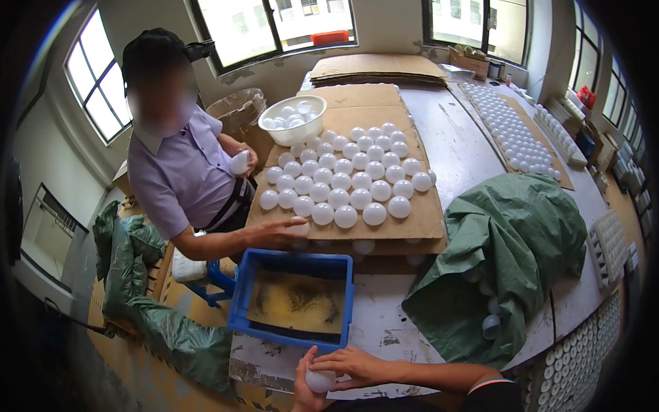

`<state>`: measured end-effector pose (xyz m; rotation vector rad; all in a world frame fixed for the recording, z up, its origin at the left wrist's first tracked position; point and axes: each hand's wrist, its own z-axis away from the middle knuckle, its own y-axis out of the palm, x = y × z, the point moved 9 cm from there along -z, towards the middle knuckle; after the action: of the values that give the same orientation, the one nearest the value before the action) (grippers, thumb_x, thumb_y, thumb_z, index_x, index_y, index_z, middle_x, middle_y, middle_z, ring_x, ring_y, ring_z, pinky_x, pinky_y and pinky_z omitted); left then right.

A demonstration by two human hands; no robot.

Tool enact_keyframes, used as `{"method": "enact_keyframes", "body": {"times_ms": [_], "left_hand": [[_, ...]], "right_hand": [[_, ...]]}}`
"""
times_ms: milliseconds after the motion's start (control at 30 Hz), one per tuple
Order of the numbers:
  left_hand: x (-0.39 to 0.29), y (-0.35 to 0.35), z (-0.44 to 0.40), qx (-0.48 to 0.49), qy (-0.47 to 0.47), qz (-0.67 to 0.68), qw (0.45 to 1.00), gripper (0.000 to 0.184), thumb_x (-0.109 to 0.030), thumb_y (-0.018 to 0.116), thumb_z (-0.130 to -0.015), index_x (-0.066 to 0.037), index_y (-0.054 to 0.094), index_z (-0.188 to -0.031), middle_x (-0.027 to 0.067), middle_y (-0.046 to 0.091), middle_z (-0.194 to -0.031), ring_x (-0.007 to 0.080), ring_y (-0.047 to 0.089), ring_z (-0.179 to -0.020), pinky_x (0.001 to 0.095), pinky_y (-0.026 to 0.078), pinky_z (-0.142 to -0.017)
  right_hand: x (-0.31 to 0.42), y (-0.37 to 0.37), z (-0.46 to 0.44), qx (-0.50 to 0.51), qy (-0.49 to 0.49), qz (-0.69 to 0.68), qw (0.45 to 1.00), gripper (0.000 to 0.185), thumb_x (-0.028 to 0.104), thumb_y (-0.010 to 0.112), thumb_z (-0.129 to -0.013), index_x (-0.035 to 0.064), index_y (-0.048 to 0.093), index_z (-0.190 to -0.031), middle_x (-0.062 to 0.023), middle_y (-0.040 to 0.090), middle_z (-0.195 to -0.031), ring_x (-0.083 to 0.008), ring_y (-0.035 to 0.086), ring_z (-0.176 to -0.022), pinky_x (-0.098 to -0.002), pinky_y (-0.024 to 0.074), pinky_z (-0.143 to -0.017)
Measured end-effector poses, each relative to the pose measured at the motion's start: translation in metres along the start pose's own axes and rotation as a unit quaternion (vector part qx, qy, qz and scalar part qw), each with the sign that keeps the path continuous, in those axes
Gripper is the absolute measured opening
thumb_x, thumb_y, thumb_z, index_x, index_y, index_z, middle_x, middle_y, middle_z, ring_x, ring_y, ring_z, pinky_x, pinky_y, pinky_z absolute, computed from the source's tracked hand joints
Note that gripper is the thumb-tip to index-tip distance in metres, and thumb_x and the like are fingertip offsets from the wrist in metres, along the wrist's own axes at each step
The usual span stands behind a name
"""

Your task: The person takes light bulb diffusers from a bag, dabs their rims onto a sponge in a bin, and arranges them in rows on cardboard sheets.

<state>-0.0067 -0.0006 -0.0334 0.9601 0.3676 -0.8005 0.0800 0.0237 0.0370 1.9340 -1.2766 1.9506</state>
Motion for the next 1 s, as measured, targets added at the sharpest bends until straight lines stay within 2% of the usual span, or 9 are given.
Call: {"method": "enact_keyframes", "body": {"times_ms": [100,300,367,467,533,667,800,833,1000], "left_hand": [[-0.012,0.006,0.010,0.050,0.060,-0.117,0.990,0.056,-0.048,0.039,-0.091,-0.013,0.037,-0.135,0.0123,0.053,-0.117,0.0282,0.058,-0.099,0.0442,0.053,-0.077],[0.012,-0.052,-0.005,0.112,-0.018,0.087,0.990,0.053,-0.047,0.037,-0.092,-0.016,0.037,-0.136,0.0113,0.049,-0.125,0.0308,0.052,-0.109,0.0457,0.048,-0.087],[0.003,-0.075,0.001,-0.055,-0.042,0.221,0.973,0.049,-0.042,0.037,-0.094,-0.015,0.040,-0.134,0.0101,0.051,-0.124,0.0278,0.054,-0.107,0.0413,0.046,-0.089],[0.010,-0.106,-0.001,-0.002,-0.009,0.095,0.995,0.042,-0.035,0.040,-0.094,-0.012,0.045,-0.129,0.0089,0.056,-0.118,0.0239,0.056,-0.104,0.0381,0.047,-0.086],[0.006,-0.105,-0.003,0.019,-0.043,0.105,0.993,0.039,-0.032,0.041,-0.095,-0.010,0.048,-0.126,0.0075,0.058,-0.114,0.0226,0.057,-0.102,0.0379,0.047,-0.086],[0.006,-0.087,-0.013,0.101,-0.071,0.145,0.982,0.032,-0.027,0.043,-0.094,-0.009,0.054,-0.120,0.0044,0.062,-0.107,0.0193,0.058,-0.098,0.0364,0.048,-0.082],[0.032,-0.077,-0.027,0.048,-0.107,0.080,0.990,0.029,-0.024,0.047,-0.093,-0.010,0.056,-0.117,0.0034,0.063,-0.103,0.0175,0.058,-0.094,0.0348,0.048,-0.079],[0.045,-0.077,-0.039,0.071,-0.124,0.090,0.986,0.028,-0.024,0.049,-0.092,-0.010,0.056,-0.116,0.0030,0.063,-0.101,0.0169,0.058,-0.093,0.0341,0.048,-0.078],[0.038,-0.053,-0.036,-0.031,-0.124,0.046,0.991,0.025,-0.024,0.055,-0.090,-0.010,0.059,-0.110,0.0020,0.063,-0.096,0.0164,0.058,-0.089,0.0323,0.048,-0.078]], "right_hand": [[0.010,0.006,-0.010,-0.001,-0.052,0.030,0.998,0.061,0.025,0.070,-0.077,0.0176,0.045,-0.132,-0.0096,0.051,-0.123,-0.0231,0.052,-0.105,-0.0371,0.0371,-0.087],[-0.007,-0.012,-0.070,-0.026,-0.053,0.190,0.980,0.070,0.031,0.076,-0.063,0.0164,0.048,-0.125,-0.0086,0.054,-0.117,-0.0256,0.050,-0.106,-0.0384,0.0351,-0.088],[-0.035,-0.037,-0.105,-0.105,-0.019,0.299,0.948,0.062,0.031,0.076,-0.060,0.0159,0.054,-0.115,-0.0060,0.058,-0.107,-0.0233,0.050,-0.104,-0.0376,0.0343,-0.088],[-0.147,-0.009,-0.128,0.021,0.117,0.408,0.905,0.051,0.025,0.072,-0.063,0.0161,0.056,-0.111,-0.0034,0.059,-0.100,-0.0220,0.049,-0.099,-0.0362,0.0340,-0.086],[-0.184,0.012,-0.124,-0.004,0.066,0.442,0.895,0.037,0.023,0.069,-0.064,0.0144,0.059,-0.099,-0.0018,0.059,-0.087,-0.0209,0.049,-0.094,-0.0352,0.0341,-0.082],[-0.121,-0.060,-0.118,-0.114,0.112,0.398,0.903,0.020,0.018,0.065,-0.067,0.0161,0.059,-0.086,-0.0002,0.058,-0.078,-0.0186,0.049,-0.090,-0.0336,0.0337,-0.078],[-0.104,-0.101,-0.063,-0.179,0.081,0.363,0.911,0.026,0.013,0.062,-0.069,0.0182,0.062,-0.095,0.0044,0.061,-0.092,-0.0174,0.049,-0.094,-0.0338,0.0333,-0.081],[-0.121,-0.099,-0.060,-0.124,0.159,0.372,0.906,0.031,0.015,0.064,-0.070,0.0194,0.063,-0.101,0.0063,0.060,-0.099,-0.0167,0.049,-0.097,-0.0341,0.0333,-0.082],[-0.139,-0.052,-0.085,-0.067,0.088,0.392,0.913,0.042,0.027,0.072,-0.064,0.0210,0.062,-0.104,0.0042,0.060,-0.093,-0.0175,0.049,-0.095,-0.0335,0.0342,-0.079]]}}
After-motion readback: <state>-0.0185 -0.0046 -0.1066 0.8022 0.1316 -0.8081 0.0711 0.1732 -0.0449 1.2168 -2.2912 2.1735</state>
